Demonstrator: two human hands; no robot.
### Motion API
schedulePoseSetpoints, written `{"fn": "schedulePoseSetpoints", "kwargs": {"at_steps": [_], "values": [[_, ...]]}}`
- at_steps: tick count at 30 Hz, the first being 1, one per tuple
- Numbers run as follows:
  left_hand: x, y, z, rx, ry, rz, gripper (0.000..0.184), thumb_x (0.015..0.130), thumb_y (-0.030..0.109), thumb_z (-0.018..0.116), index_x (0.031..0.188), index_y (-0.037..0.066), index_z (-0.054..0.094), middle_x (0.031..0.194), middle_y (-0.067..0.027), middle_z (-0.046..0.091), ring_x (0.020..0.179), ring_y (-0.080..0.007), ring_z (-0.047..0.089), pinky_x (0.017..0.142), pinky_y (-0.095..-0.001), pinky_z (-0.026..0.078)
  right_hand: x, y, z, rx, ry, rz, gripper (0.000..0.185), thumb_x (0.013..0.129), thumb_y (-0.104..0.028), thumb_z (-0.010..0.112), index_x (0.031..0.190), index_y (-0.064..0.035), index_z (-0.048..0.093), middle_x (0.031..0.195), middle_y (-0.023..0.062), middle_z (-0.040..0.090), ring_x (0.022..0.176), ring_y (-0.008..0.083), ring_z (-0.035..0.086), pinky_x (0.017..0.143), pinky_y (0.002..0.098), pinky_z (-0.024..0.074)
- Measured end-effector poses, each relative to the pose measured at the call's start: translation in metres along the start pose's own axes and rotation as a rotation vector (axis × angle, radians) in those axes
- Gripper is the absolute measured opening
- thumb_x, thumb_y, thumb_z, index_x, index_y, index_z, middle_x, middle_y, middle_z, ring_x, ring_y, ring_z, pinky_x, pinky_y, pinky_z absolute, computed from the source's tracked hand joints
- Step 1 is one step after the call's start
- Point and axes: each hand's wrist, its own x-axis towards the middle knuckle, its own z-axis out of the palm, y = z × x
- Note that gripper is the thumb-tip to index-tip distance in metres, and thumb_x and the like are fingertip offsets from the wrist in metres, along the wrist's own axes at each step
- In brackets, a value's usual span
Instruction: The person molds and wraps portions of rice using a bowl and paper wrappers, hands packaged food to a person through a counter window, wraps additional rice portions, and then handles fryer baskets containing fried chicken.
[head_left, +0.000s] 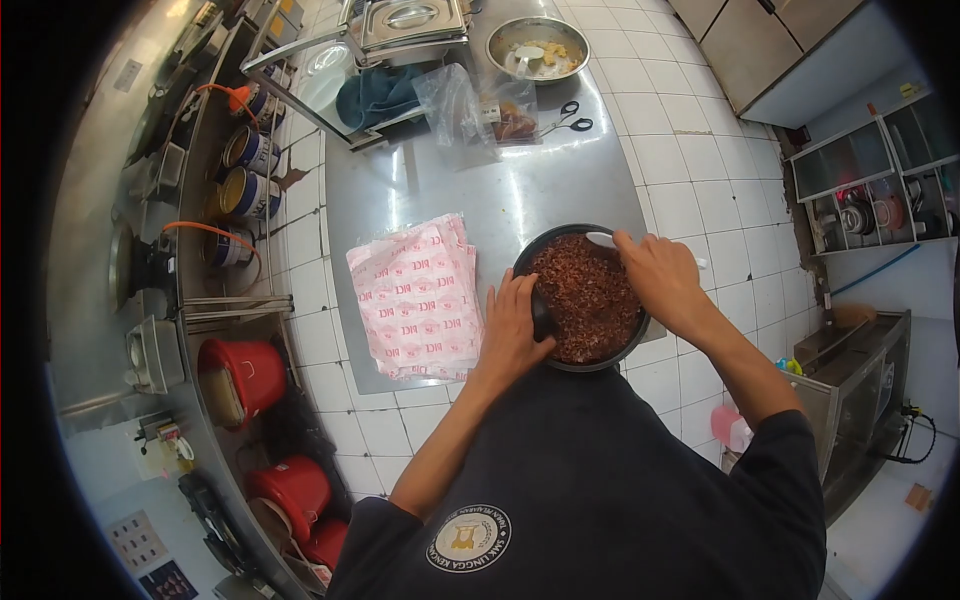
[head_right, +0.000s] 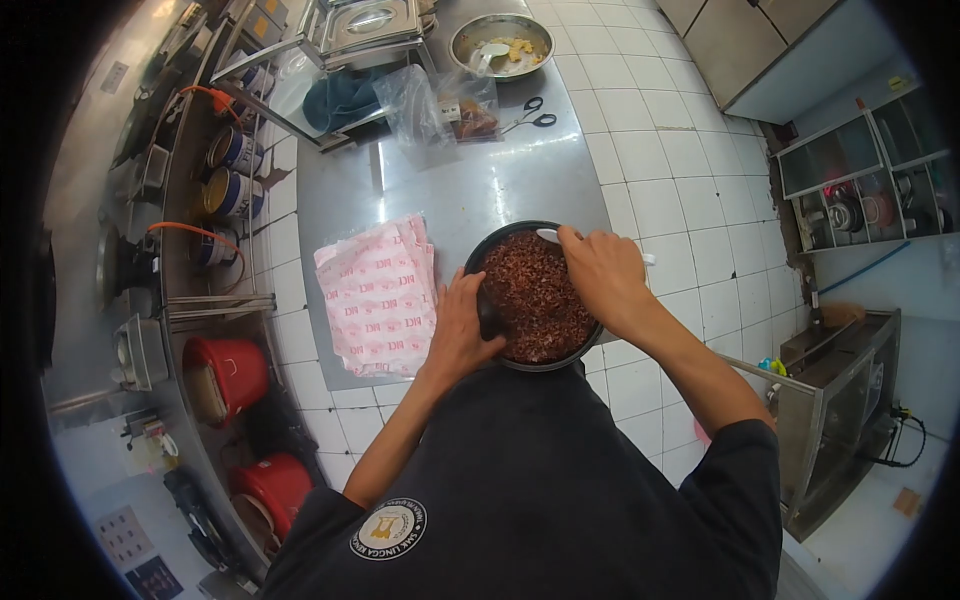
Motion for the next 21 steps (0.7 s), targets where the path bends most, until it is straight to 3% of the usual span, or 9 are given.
{"fn": "schedulePoseSetpoints", "kwargs": {"at_steps": [5,8,11,14,17,21], "values": [[-0.001,0.0,0.004,-0.02,0.019,0.003,0.103,0.066,0.016,0.088,0.149,0.005,0.028,0.149,-0.0234,0.037,0.148,-0.0444,0.026,0.12,-0.0627,0.022,0.031,-0.024,0.056,-0.132,-0.024,0.052,0.019,0.088,-0.007,0.06,0.107,-0.0029,0.059,0.076,0.0149,0.069,0.072,0.0337,0.071,0.061,0.0438,0.0543],[-0.003,-0.004,0.005,-0.031,0.035,0.027,0.103,0.066,0.016,0.087,0.149,0.004,0.028,0.15,-0.0266,0.036,0.147,-0.0461,0.028,0.12,-0.0578,0.025,0.043,-0.015,0.066,0.104,-0.065,0.008,0.018,0.088,-0.008,0.059,0.105,-0.0022,0.061,0.08,0.0175,0.07,0.075,0.0364,0.071,0.064,0.0462,0.0551],[-0.003,-0.002,0.001,-0.108,0.039,-0.007,0.102,0.067,0.017,0.087,0.149,0.004,0.029,0.151,-0.0304,0.035,0.146,-0.0471,0.03,0.12,-0.0516,0.029,0.037,-0.008,0.054,0.157,-0.193,0.029,0.017,0.09,-0.008,0.054,0.104,-0.001,0.062,0.084,0.0211,0.071,0.079,0.035,0.072,0.065,0.0475,0.0556],[-0.005,-0.003,-0.004,-0.125,0.028,-0.003,0.102,0.067,0.018,0.087,0.149,0.004,0.029,0.152,-0.0333,0.035,0.145,-0.047,0.031,0.12,-0.0474,0.032,0.025,-0.009,0.052,0.219,-0.17,0.048,0.019,0.089,-0.007,0.054,0.106,-0.0002,0.06,0.084,0.0226,0.07,0.08,0.0359,0.071,0.066,0.0493,0.0556],[-0.012,-0.002,-0.014,-0.138,-0.028,-0.005,0.1,0.068,0.018,0.087,0.148,0.0,0.029,0.146,-0.0299,0.04,0.144,-0.0481,0.032,0.117,-0.0563,0.031,-0.002,-0.025,0.058,0.253,-0.117,0.029,0.027,0.088,-0.007,0.056,0.114,-0.0002,0.059,0.083,0.023,0.068,0.078,0.0368,0.071,0.066,0.0485,0.0557],[-0.014,-0.005,-0.025,-0.041,-0.101,-0.024,0.1,0.068,0.022,0.087,0.148,0.001,0.03,0.148,-0.0268,0.04,0.146,-0.0458,0.031,0.12,-0.0603,0.022,-0.039,-0.065,0.066,0.171,0.004,0.023,0.04,0.088,-0.007,0.058,0.127,0.0008,0.056,0.088,0.0231,0.066,0.077,0.0377,0.07,0.065,0.0475,0.0559]]}}
